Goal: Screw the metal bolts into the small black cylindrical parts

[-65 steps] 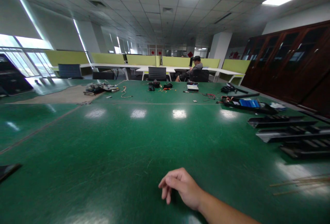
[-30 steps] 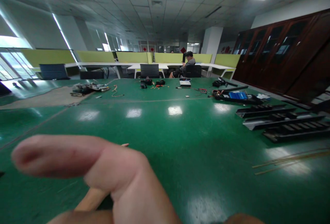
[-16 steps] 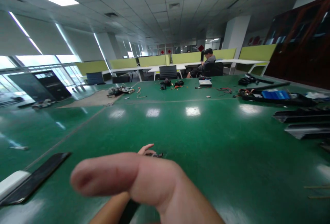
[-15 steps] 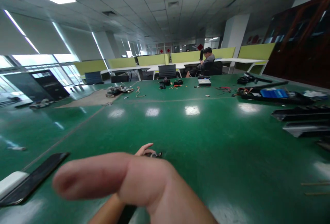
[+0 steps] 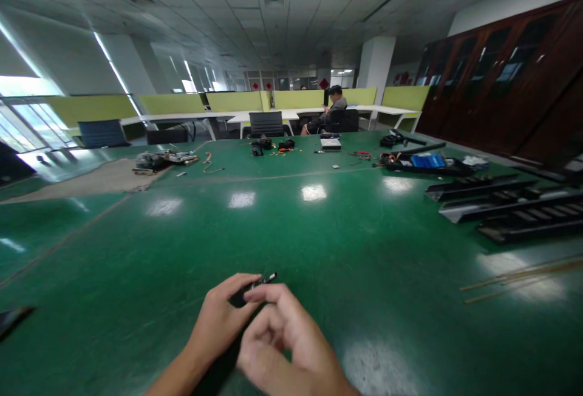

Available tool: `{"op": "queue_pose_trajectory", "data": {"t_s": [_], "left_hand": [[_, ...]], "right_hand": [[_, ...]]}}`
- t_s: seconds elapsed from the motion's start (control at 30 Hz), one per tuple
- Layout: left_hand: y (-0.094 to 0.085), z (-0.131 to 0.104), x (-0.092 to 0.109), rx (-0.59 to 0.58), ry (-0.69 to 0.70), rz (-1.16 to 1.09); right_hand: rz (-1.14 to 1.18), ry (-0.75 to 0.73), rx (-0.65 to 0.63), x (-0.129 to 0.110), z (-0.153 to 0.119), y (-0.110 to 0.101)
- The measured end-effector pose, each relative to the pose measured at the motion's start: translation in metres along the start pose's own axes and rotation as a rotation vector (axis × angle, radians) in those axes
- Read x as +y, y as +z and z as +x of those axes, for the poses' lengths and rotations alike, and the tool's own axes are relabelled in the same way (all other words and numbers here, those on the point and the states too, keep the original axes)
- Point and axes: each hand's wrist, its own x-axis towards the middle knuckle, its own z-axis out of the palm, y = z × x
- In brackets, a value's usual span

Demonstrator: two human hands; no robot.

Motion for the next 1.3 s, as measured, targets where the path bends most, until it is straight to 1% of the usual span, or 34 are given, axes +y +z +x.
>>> {"op": "queue_pose_trajectory", "data": {"t_s": [0.07,0.1,0.13,0.2,0.23,0.3,0.37,0.5,0.6,0.7,0.8,0.97,1.07,1.3], "left_hand": [[0.007,0.004,0.003,-0.073,0.057,0.005],[0.011,0.007,0.004,-0.108,0.085,0.014],[0.015,0.009,0.005,-0.133,0.107,0.023],[0.023,0.013,0.005,-0.148,0.118,0.032],[0.026,0.013,0.005,-0.138,0.11,0.028],[0.031,0.012,0.003,-0.114,0.1,0.013],[0.033,0.009,0.002,-0.103,0.125,-0.002],[0.034,0.004,-0.002,-0.145,0.219,0.005],[0.035,0.002,-0.007,-0.155,0.267,0.001],[0.035,0.001,-0.014,-0.162,0.293,-0.014],[0.035,0.0,-0.018,-0.172,0.264,-0.008],[0.035,0.003,-0.018,-0.158,0.188,-0.008],[0.035,0.007,-0.018,-0.16,0.189,-0.027],[0.034,0.01,-0.014,-0.215,0.229,-0.088]], "right_hand": [[-0.217,-0.107,0.215,0.01,0.003,-0.028],[-0.318,-0.136,0.314,0.018,0.005,-0.04],[-0.416,-0.168,0.375,0.027,0.007,-0.05],[-0.566,-0.215,0.429,0.046,0.011,-0.067],[-0.633,-0.239,0.41,0.055,0.014,-0.074],[-0.739,-0.261,0.329,0.066,0.018,-0.083],[-0.777,-0.219,0.271,0.072,0.021,-0.088],[-0.801,-0.139,0.173,0.075,0.026,-0.088],[-0.836,-0.105,0.128,0.075,0.028,-0.087],[-0.862,-0.094,0.115,0.076,0.028,-0.086],[-0.852,-0.086,0.116,0.076,0.028,-0.087],[-0.84,-0.067,0.122,0.075,0.03,-0.089],[-0.841,-0.061,0.123,0.075,0.031,-0.089],[-0.829,-0.043,0.126,0.074,0.032,-0.087]]}}
